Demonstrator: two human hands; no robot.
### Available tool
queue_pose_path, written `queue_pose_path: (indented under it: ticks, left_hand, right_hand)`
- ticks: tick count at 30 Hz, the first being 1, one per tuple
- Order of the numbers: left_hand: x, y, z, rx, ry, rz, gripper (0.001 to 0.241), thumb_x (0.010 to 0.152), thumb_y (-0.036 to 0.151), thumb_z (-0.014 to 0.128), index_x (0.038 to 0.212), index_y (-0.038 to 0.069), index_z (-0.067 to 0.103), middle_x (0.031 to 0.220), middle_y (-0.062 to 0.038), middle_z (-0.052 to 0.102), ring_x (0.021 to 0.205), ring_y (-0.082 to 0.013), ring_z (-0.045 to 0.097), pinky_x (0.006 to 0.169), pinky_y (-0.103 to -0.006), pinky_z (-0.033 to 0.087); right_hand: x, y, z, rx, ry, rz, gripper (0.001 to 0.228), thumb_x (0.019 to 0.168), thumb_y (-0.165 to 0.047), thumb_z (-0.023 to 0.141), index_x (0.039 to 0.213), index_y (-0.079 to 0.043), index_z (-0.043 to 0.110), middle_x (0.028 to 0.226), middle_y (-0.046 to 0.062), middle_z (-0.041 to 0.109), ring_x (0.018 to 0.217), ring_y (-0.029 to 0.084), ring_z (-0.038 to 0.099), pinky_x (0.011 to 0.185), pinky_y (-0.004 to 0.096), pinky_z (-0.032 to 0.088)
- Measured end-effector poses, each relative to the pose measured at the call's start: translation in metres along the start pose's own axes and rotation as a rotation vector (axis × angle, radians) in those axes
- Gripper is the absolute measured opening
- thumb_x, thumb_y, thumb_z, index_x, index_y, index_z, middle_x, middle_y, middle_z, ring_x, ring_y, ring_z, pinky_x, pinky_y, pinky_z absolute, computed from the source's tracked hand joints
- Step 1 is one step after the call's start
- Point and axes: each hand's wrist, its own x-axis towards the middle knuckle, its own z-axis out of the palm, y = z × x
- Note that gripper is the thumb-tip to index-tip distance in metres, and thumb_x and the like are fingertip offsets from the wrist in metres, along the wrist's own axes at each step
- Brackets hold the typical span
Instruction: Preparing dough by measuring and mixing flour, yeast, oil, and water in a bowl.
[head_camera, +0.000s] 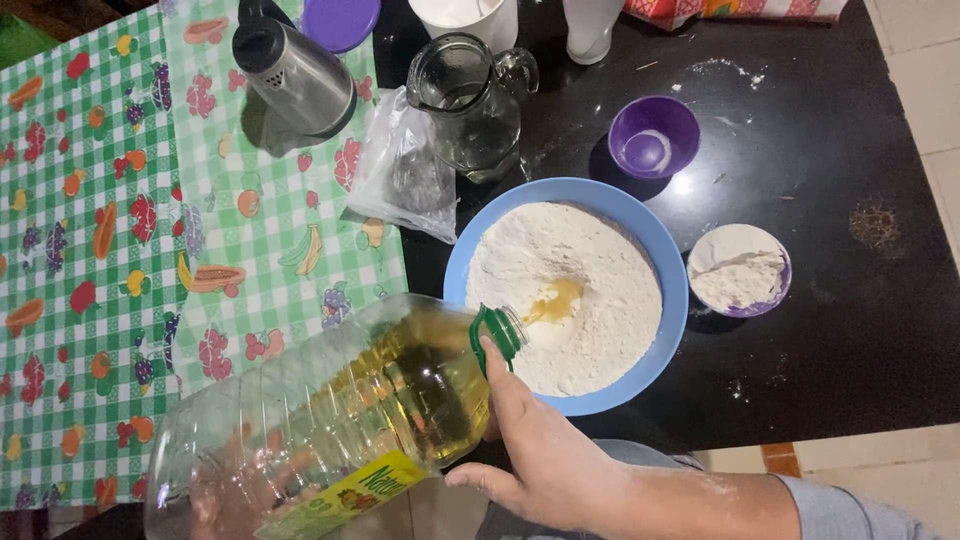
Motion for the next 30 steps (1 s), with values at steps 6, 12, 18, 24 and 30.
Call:
queue_pose_path:
  ticks: [6,12,18,24,30]
  left_hand:
    - [0.003,0.0,-0.016,0.043,-0.158,-0.006,0.092,0.088,0.063,0.072,0.164,0.037,0.029,0.162,-0.016,0.028,0.147,-0.063,0.012,0.102,-0.0916,0.011]
    - [0.008,-0.021,0.031,-0.146,-0.341,-0.096,0.08,0.097,0.065,0.055,0.167,0.045,0.023,0.174,-0.009,0.015,0.157,-0.0535,0.009,0.123,-0.0827,0.009]
    - [0.005,-0.028,0.018,-0.006,-0.148,-0.046,0.082,0.095,0.067,0.052,0.165,0.036,0.022,0.171,-0.008,0.016,0.152,-0.0514,0.012,0.114,-0.0793,0.014]
    - [0.025,-0.028,0.078,0.324,0.273,-0.129,0.084,0.082,0.068,0.048,0.156,0.033,0.03,0.166,0.0,0.029,0.146,-0.0456,0.03,0.109,-0.0758,0.027]
    - [-0.008,-0.101,0.091,0.545,0.184,0.124,0.074,0.089,0.06,0.051,0.154,0.028,0.035,0.162,-0.001,0.036,0.144,-0.0394,0.035,0.112,-0.0662,0.03]
  right_hand:
    - [-0.002,0.006,0.003,-0.116,0.069,-0.143,0.12,0.093,-0.031,0.08,0.157,0.012,-0.012,0.139,0.041,0.046,0.126,0.051,0.053,0.109,0.049,0.04]
    - [0.001,-0.007,-0.001,-0.097,-0.031,0.126,0.124,0.089,-0.036,0.078,0.158,0.005,-0.016,0.124,0.03,0.056,0.104,0.04,0.064,0.095,0.045,0.051]
    - [0.001,-0.007,-0.002,-0.1,-0.033,0.14,0.125,0.088,-0.036,0.078,0.158,0.004,-0.018,0.119,0.028,0.057,0.095,0.036,0.067,0.089,0.043,0.054]
    - [-0.001,-0.004,-0.004,-0.069,-0.003,0.016,0.121,0.092,-0.036,0.077,0.159,0.007,-0.014,0.129,0.03,0.052,0.098,0.034,0.068,0.09,0.042,0.056]
    - [0.003,-0.03,-0.009,-0.142,0.029,0.061,0.121,0.085,-0.038,0.08,0.161,0.004,-0.004,0.109,0.024,0.061,0.089,0.033,0.067,0.083,0.04,0.057]
